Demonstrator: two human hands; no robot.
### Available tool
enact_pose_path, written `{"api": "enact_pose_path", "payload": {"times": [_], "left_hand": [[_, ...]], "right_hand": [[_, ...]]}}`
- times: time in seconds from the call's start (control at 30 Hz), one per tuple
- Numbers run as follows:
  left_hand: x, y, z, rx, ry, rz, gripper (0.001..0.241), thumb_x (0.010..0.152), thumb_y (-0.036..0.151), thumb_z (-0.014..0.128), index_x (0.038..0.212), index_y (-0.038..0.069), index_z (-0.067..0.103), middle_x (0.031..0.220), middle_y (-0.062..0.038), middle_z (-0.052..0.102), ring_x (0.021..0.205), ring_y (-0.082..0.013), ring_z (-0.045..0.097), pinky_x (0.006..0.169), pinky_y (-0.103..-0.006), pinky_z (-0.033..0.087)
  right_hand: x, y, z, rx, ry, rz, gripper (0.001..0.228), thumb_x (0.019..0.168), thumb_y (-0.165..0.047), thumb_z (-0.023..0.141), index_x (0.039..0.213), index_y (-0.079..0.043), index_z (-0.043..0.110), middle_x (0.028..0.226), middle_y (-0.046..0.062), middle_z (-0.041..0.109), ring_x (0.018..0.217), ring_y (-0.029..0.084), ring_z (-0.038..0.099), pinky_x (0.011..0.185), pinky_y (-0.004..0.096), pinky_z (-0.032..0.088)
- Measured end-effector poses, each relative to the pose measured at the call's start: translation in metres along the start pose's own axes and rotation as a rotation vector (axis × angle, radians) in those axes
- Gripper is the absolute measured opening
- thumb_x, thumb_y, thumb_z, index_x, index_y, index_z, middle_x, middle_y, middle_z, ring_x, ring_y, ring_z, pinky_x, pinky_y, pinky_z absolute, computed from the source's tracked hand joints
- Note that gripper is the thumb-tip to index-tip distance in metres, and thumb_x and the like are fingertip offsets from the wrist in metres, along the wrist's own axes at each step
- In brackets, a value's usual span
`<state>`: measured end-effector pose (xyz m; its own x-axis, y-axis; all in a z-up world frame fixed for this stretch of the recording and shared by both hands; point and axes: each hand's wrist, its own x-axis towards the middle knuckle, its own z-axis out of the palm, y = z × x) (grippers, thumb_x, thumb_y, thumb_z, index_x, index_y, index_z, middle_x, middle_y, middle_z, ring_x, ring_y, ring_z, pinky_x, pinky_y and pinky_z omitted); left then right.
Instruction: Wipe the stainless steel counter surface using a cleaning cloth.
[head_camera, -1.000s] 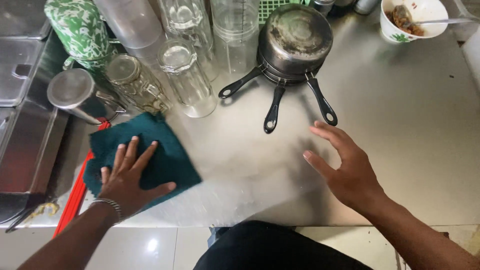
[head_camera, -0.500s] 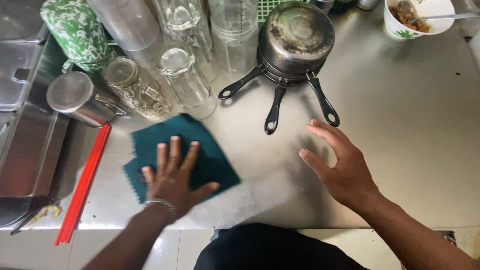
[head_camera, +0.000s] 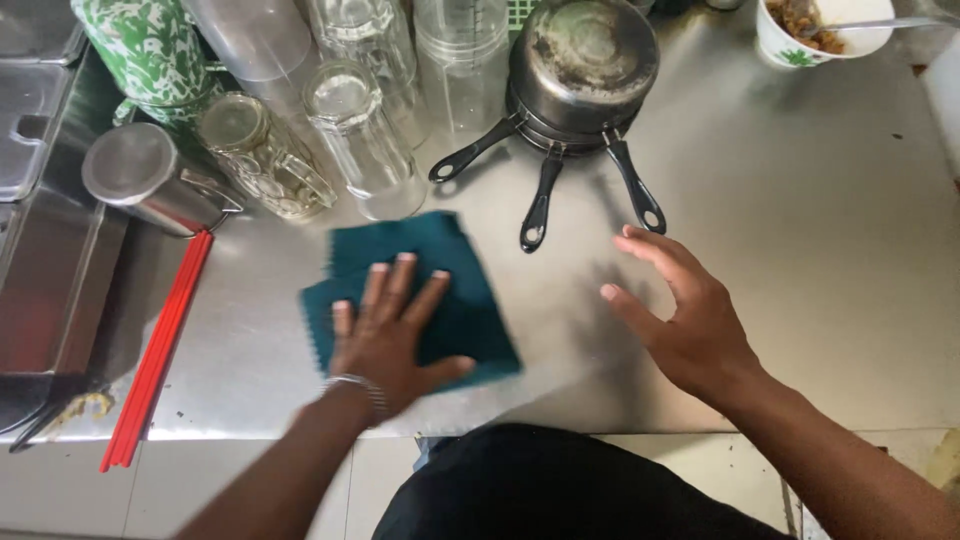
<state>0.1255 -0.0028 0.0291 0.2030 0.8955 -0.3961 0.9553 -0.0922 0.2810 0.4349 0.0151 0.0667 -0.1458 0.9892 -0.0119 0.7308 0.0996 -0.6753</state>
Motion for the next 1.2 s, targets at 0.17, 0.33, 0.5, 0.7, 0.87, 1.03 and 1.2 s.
{"api": "enact_pose_path", "payload": {"times": [0.17, 0.33, 0.5, 0.7, 0.87, 1.03, 1.2], "left_hand": [[-0.008, -0.084, -0.008, 0.046, 0.065, -0.141, 0.117, 0.068, 0.082, 0.068, 0.165, 0.041, 0.016, 0.173, -0.004, -0.009, 0.156, -0.0323, -0.009, 0.115, -0.0715, 0.007], [-0.014, -0.131, -0.005, 0.025, 0.088, -0.254, 0.121, 0.062, 0.083, 0.067, 0.164, 0.043, 0.016, 0.171, -0.003, -0.009, 0.157, -0.0308, -0.01, 0.115, -0.0721, 0.007], [-0.01, -0.1, 0.008, 0.096, 0.118, -0.288, 0.122, 0.062, 0.085, 0.065, 0.164, 0.041, 0.015, 0.175, -0.007, -0.009, 0.154, -0.0346, -0.012, 0.111, -0.0755, 0.006], [-0.022, -0.012, 0.015, 0.115, 0.015, -0.057, 0.106, 0.077, 0.083, 0.058, 0.164, 0.038, 0.017, 0.174, -0.009, -0.01, 0.158, -0.0384, -0.012, 0.109, -0.0761, 0.003], [-0.027, -0.029, 0.019, 0.042, 0.121, -0.026, 0.091, 0.083, 0.076, 0.057, 0.162, 0.043, 0.026, 0.176, -0.004, -0.002, 0.157, -0.0339, -0.005, 0.113, -0.0745, 0.006], [-0.032, -0.077, 0.009, 0.065, 0.177, -0.104, 0.094, 0.079, 0.075, 0.061, 0.161, 0.043, 0.027, 0.175, -0.004, 0.0, 0.155, -0.0324, -0.001, 0.113, -0.0734, 0.007], [-0.028, -0.098, 0.014, 0.065, 0.252, -0.187, 0.1, 0.075, 0.075, 0.061, 0.162, 0.044, 0.023, 0.175, -0.005, -0.001, 0.158, -0.0369, -0.002, 0.11, -0.0747, 0.009]], "right_hand": [[-0.004, 0.011, -0.012, -0.01, 0.016, 0.039, 0.055, 0.09, -0.035, 0.07, 0.14, -0.013, 0.059, 0.154, 0.009, 0.052, 0.145, 0.026, 0.046, 0.116, 0.045, 0.037], [-0.011, 0.019, -0.017, -0.03, 0.047, 0.074, 0.054, 0.09, -0.034, 0.07, 0.139, -0.013, 0.059, 0.153, 0.009, 0.052, 0.144, 0.026, 0.047, 0.115, 0.044, 0.038], [-0.014, 0.019, -0.011, 0.011, 0.041, 0.058, 0.054, 0.09, -0.032, 0.07, 0.139, -0.012, 0.058, 0.152, 0.008, 0.054, 0.144, 0.025, 0.048, 0.116, 0.043, 0.039], [-0.005, 0.008, -0.005, -0.001, 0.044, 0.017, 0.054, 0.089, -0.032, 0.071, 0.138, -0.011, 0.061, 0.152, 0.009, 0.054, 0.144, 0.026, 0.048, 0.115, 0.043, 0.038], [0.0, 0.004, 0.0, 0.009, 0.049, -0.048, 0.054, 0.09, -0.033, 0.07, 0.138, -0.01, 0.061, 0.153, 0.01, 0.054, 0.145, 0.027, 0.048, 0.116, 0.043, 0.038], [0.004, 0.002, -0.002, 0.0, 0.045, -0.032, 0.055, 0.09, -0.034, 0.069, 0.138, -0.01, 0.061, 0.154, 0.01, 0.054, 0.145, 0.027, 0.048, 0.116, 0.044, 0.037], [0.004, 0.007, -0.002, -0.023, 0.031, 0.019, 0.056, 0.089, -0.036, 0.07, 0.138, -0.012, 0.06, 0.154, 0.009, 0.053, 0.145, 0.026, 0.046, 0.117, 0.044, 0.036]]}}
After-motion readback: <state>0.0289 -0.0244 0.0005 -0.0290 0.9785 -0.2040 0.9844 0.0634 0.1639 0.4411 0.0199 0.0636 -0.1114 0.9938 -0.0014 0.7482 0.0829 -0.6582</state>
